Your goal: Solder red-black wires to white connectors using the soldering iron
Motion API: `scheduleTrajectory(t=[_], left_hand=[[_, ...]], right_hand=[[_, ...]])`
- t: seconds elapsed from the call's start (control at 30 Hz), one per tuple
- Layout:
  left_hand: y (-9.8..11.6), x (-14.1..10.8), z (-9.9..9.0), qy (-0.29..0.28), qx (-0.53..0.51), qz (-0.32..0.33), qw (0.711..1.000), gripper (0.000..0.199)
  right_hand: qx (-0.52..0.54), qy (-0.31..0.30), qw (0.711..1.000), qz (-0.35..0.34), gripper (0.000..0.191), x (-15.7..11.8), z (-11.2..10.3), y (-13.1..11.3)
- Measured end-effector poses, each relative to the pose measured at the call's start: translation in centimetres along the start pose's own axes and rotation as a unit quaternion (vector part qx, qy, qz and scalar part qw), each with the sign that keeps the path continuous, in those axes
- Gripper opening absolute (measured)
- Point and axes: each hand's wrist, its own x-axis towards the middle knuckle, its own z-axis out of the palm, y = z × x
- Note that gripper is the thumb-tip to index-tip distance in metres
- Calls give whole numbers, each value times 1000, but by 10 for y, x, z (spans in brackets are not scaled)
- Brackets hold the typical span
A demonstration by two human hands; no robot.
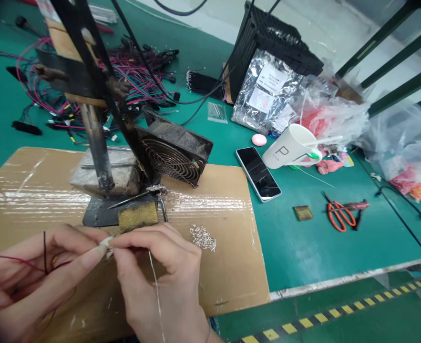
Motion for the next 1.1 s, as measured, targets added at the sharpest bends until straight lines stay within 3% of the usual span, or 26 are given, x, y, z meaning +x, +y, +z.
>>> scheduleTrajectory(t=[0.17, 0.3, 0.4, 0.47, 0.5, 0.57, 0.63, 0.7, 0.87, 0.97, 1.1], left_hand=[[2, 3, -1, -1, 10, 9, 1000, 16], [2, 5, -4, 19, 13, 18, 1000, 14], [3, 9, -4, 24, 11, 12, 1000, 14], [5, 13, -3, 31, 6, 9, 999, 14], [6, 15, -2, 40, 5, 10, 999, 14], [10, 19, 0, 61, -2, 20, 998, 15], [13, 24, 2, 77, -10, 30, 997, 17], [16, 28, 4, 85, -14, 36, 996, 18], [18, 35, 5, 97, -11, 37, 995, 20], [18, 37, 2, 81, 1, 28, 996, 17], [15, 38, -2, 39, 24, 28, 999, 14]], right_hand=[[-23, -7, 1000, 1, 13, -2, -2, -1], [-116, 6, 993, -19, 37, -8, -10, 2], [-180, 110, 976, -61, 34, -12, -12, 6], [-147, 193, 968, -63, 33, -13, -11, 7], [-117, 205, 970, -49, 38, -12, -11, 7], [-58, 157, 986, -4, 41, -11, -12, 7], [-17, 66, 997, 34, 35, -9, -13, 6], [-9, 18, 998, 58, 29, -9, -11, 3], [-77, 45, 991, 96, 21, -8, 1, -9], [-147, 30, 984, 95, 15, -1, 0, -10], [-96, -13, 994, 47, 15, 11, -4, -2]])
